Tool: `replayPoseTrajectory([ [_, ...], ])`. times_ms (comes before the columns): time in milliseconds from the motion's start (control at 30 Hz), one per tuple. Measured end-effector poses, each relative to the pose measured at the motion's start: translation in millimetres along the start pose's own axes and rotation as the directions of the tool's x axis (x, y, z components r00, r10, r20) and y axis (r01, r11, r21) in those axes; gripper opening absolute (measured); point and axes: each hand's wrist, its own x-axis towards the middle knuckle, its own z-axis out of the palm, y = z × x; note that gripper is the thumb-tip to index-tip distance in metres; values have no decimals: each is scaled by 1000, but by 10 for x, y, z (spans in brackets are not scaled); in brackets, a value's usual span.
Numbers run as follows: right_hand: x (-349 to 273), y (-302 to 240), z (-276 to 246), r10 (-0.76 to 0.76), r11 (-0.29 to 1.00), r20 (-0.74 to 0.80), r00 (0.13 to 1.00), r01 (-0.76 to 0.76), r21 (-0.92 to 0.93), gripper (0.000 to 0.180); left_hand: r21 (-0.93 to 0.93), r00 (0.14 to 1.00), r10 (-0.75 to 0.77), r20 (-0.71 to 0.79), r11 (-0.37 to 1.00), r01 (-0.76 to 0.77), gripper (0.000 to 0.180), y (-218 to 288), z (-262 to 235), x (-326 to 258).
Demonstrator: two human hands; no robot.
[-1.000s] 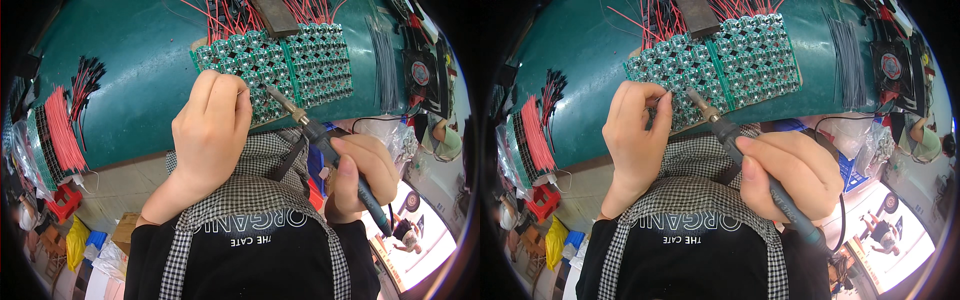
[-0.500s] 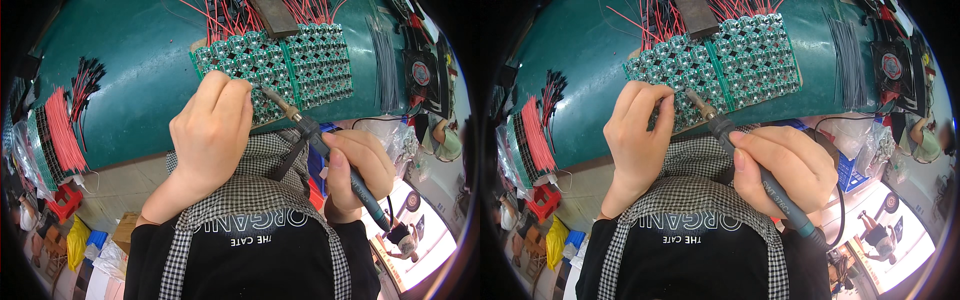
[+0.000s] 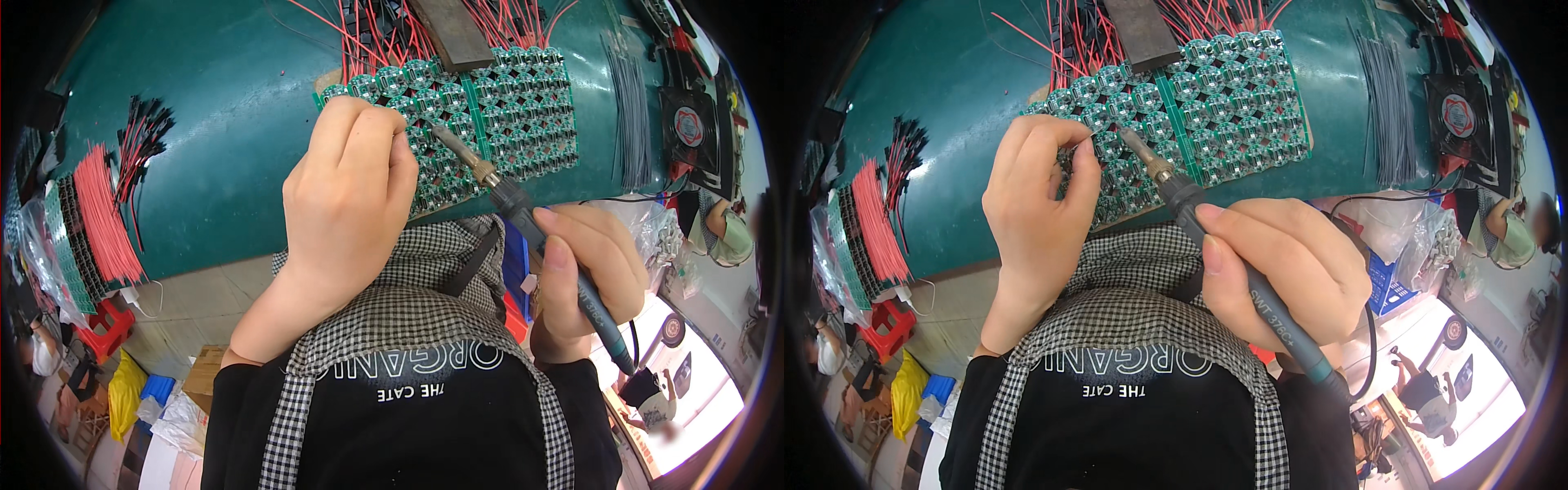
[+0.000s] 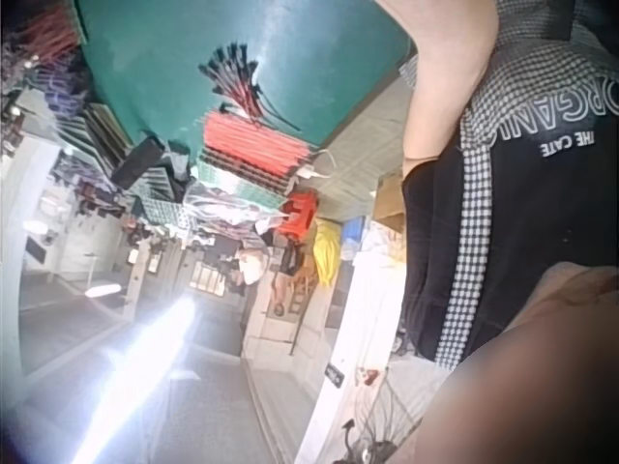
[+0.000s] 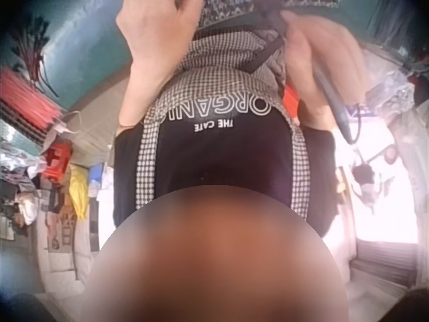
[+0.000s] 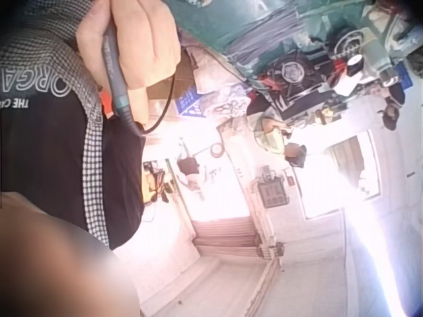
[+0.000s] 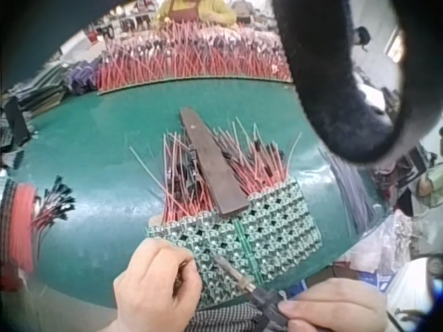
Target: The person solders red wires and black wires to LED circuit boards with a soldering iron and solder wire.
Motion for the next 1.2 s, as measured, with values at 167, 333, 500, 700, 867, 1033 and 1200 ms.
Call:
replayPoseTrajectory([
  [167, 8, 11, 33, 23, 1000, 7, 1000, -23, -9, 16, 18, 1000, -7, -6, 1000, 7, 16, -16, 12, -9],
  [333, 17, 36, 32, 13, 1000, 12, 1000, -13, 7, 18, 21, 1000, 4, 25, 1000, -4, 15, -3, -4, -5],
  [500, 47, 54, 13, 24, 999, 27, 999, -25, 45, 19, 16, 1000, 21, 19, 1000, -21, 15, -23, 6, 1],
  [700, 139, 33, -53, 53, 998, 83, 995, -56, 39, 17, 31, 1000, -19, 18, 999, 19, 15, -1, -53, -3],
  [867, 111, 14, -110, 24, 999, 76, 997, -27, 43, 13, 0, 997, -70, 9, 998, 70, 16, -9, -54, 21],
  [1033, 125, 24, -29, -3, 1000, 106, 994, -1, 29, 14, 8, 999, -51, 3, 999, 51, 16, -46, -39, -9],
  [1200, 124, 13, -9, 10, 1000, 85, 996, -12, 22, 15, 2, 999, -31, 19, 1000, 31, 16, -49, -47, -12],
])
